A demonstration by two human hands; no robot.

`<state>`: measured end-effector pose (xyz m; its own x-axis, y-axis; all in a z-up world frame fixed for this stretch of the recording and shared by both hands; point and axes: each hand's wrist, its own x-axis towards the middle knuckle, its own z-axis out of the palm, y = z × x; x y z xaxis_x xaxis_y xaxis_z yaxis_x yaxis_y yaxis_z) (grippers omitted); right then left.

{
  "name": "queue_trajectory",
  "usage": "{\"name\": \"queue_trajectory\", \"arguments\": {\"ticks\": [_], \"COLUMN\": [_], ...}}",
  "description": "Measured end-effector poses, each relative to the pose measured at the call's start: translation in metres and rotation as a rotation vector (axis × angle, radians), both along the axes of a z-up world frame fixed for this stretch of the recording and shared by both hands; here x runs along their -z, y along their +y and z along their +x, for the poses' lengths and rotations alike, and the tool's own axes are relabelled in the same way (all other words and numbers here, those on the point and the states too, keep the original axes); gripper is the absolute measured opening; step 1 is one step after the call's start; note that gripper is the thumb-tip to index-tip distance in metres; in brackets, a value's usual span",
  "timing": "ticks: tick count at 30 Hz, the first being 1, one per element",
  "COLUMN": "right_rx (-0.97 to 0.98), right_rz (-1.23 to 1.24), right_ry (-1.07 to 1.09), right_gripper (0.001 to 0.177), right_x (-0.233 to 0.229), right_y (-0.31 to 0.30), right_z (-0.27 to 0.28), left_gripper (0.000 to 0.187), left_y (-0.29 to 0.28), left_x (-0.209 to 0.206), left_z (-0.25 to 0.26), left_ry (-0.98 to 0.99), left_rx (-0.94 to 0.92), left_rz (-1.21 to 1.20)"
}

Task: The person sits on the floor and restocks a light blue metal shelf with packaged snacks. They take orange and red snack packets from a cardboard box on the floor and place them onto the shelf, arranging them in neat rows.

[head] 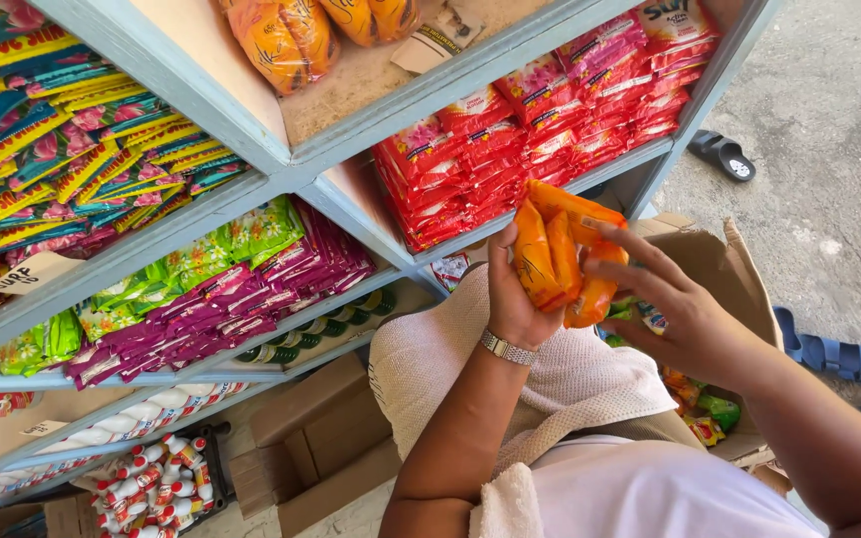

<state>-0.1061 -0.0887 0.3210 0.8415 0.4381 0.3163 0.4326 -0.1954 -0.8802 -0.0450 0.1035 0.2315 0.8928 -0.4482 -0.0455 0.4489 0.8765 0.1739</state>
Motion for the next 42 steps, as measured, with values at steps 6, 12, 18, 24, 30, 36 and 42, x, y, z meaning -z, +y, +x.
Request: {"name": "queue_trajectory", "arguments": {"ticks": [6, 12, 18, 24, 30, 36, 42], "right_rx": [0.185, 0.260, 0.132, 0.277, 0.327, 0.448, 0.474], "right_rz": [-0.399, -0.289, 0.191, -0.019, 0.123, -0.064, -0.180], "right_ry": [-0.311, -0.543, -0.072, -0.010, -0.010, -0.158, -0.124], "right_gripper": [0.046, 0.047, 0.046, 0.052, 0.050, 0.055, 0.062], "right_x": [0.021, 0.006, 0.028, 0.059, 0.066, 0.049, 0.028], "right_y": [-0.006, -0.008, -0.006, 0.010, 0.017, 0.011, 0.015], "right_z": [0.000, 0.004, 0.005, 0.004, 0.009, 0.010, 0.007], "left_gripper": [0.064, 0.061, 0.066, 0.061, 0.079, 0.075, 0.051], "left_y": [0.003, 0.016, 0.008, -0.016, -0.028, -0.025, -0.026], "left_x": [-0.011, -0.005, -0.032, -0.045, -0.048, -0.001, -0.018], "left_z": [-0.007, -0.005, -0.020, -0.040, -0.044, -0.026, -0.026], "left_ry": [-0.045, -0.116, -0.261, -0.533, -0.483, -0.214, -0.187], "left_rx": [0.001, 0.075, 0.106, -0.292, -0.476, -0.281, -0.246], "left_rz": [0.292, 0.138, 0.144, 0.788, 0.887, 0.672, 0.614]}}
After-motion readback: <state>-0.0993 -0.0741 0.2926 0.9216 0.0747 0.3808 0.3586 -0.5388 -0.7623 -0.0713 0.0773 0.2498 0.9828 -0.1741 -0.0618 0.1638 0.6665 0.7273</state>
